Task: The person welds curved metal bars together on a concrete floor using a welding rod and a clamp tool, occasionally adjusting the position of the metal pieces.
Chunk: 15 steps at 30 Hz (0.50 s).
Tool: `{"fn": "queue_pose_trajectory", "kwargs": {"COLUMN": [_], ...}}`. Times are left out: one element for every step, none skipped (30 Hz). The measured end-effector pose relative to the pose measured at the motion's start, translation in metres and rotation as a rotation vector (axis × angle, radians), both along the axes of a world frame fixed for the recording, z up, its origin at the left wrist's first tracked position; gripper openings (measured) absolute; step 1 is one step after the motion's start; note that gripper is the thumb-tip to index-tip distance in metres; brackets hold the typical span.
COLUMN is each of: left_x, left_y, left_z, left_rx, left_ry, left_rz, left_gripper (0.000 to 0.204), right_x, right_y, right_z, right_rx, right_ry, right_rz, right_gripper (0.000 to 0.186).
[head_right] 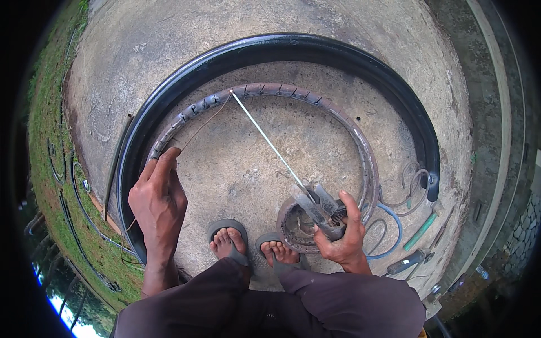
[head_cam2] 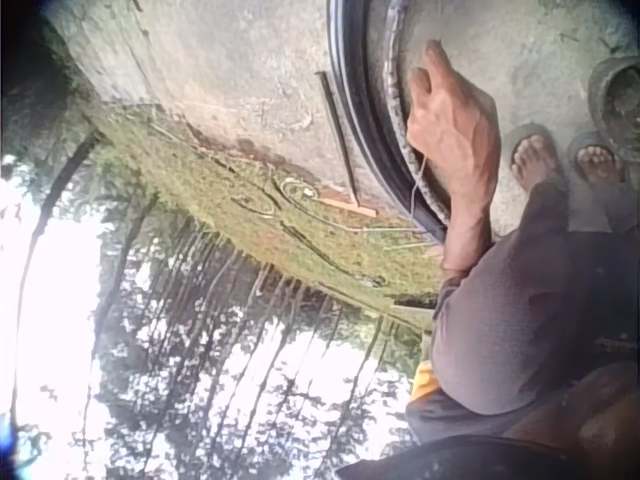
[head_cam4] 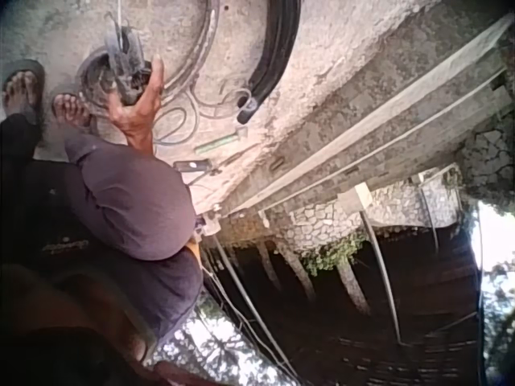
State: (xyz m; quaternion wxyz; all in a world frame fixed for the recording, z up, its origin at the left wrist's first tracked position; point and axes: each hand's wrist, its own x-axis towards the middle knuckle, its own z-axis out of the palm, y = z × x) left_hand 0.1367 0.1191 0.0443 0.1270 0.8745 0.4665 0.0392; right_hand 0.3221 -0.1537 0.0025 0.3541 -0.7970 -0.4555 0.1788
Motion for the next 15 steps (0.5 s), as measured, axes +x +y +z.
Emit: {"fn": "queue_pose_trajectory", "kwargs": {"left_x": [0.0001,0.0004,0.0006,0.0007,0.0002,-0.0003,-0.0005,0.0000,0.0003,-0.0009,-0.0033,-0.0046,-0.0035,-0.0006,0.0012], "left_y": [0.0001,0.0001,0.0001,0.0001,0.0001,0.0000,-0.0003,-0.0003,-0.0002,0.0002,0.0005,0.0006,0.0004,0.0000,-0.0003], "left_z": [0.0003,0.0006,0.0006,0.0002,0.0001,0.0001,0.0001,0.0000,-0.0002,-0.0014,-0.0037,-0.0051,-0.0041,-0.0012,0.0004], "left_rx": [-0.001,-0.005,-0.008,-0.006,-0.001,0.003,0.002,0.000,-0.001,-0.002,-0.004,-0.007,-0.009,-0.011,-0.013], "left_ry": [0.000,-0.001,-0.002,-0.005,-0.006,-0.007,-0.004,-0.004,-0.003,-0.013,-0.022,-0.031,-0.018,-0.008,0.003], "left_rz": [0.000,-0.001,-0.002,-0.004,-0.004,-0.004,0.000,0.002,0.006,-0.008,-0.023,-0.037,-0.025,-0.013,-0.001], "left_gripper": [0.021,0.021,0.021,0.021,0.021,0.021,0.021,0.021,0.021,0.025,0.029,0.034,0.029,0.025,0.022], "right_x": [0.0000,0.0000,0.0000,0.0000,-0.0001,0.0001,0.0005,0.0011,0.0003,-0.0015,-0.0027,-0.0029,-0.0032,-0.0028,-0.0016], "right_y": [-0.0004,-0.0013,-0.0028,-0.0047,-0.0055,-0.0032,0.0011,0.0036,0.0017,-0.0021,-0.0045,-0.0044,-0.0041,-0.0038,-0.0020], "right_z": [0.0002,0.0007,0.0004,-0.0005,-0.0014,-0.0009,0.0003,0.0015,0.0017,0.0020,0.0018,0.0019,0.0023,0.0034,0.0040], "right_rx": [-0.002,-0.006,-0.004,-0.002,0.002,-0.003,-0.007,-0.012,-0.021,-0.030,-0.041,-0.042,-0.043,-0.042,-0.044], "right_ry": [0.012,0.022,0.029,0.035,0.044,0.029,0.015,-0.003,0.046,0.096,0.146,0.139,0.132,0.123,0.069], "right_rz": [-0.001,-0.003,-0.006,-0.010,-0.012,0.000,0.011,0.022,-0.003,-0.027,-0.052,-0.048,-0.045,-0.041,-0.024], "right_gripper": [0.088,0.088,0.088,0.088,0.088,0.088,0.088,0.088,0.087,0.086,0.086,0.086,0.085,0.085,0.086]}}
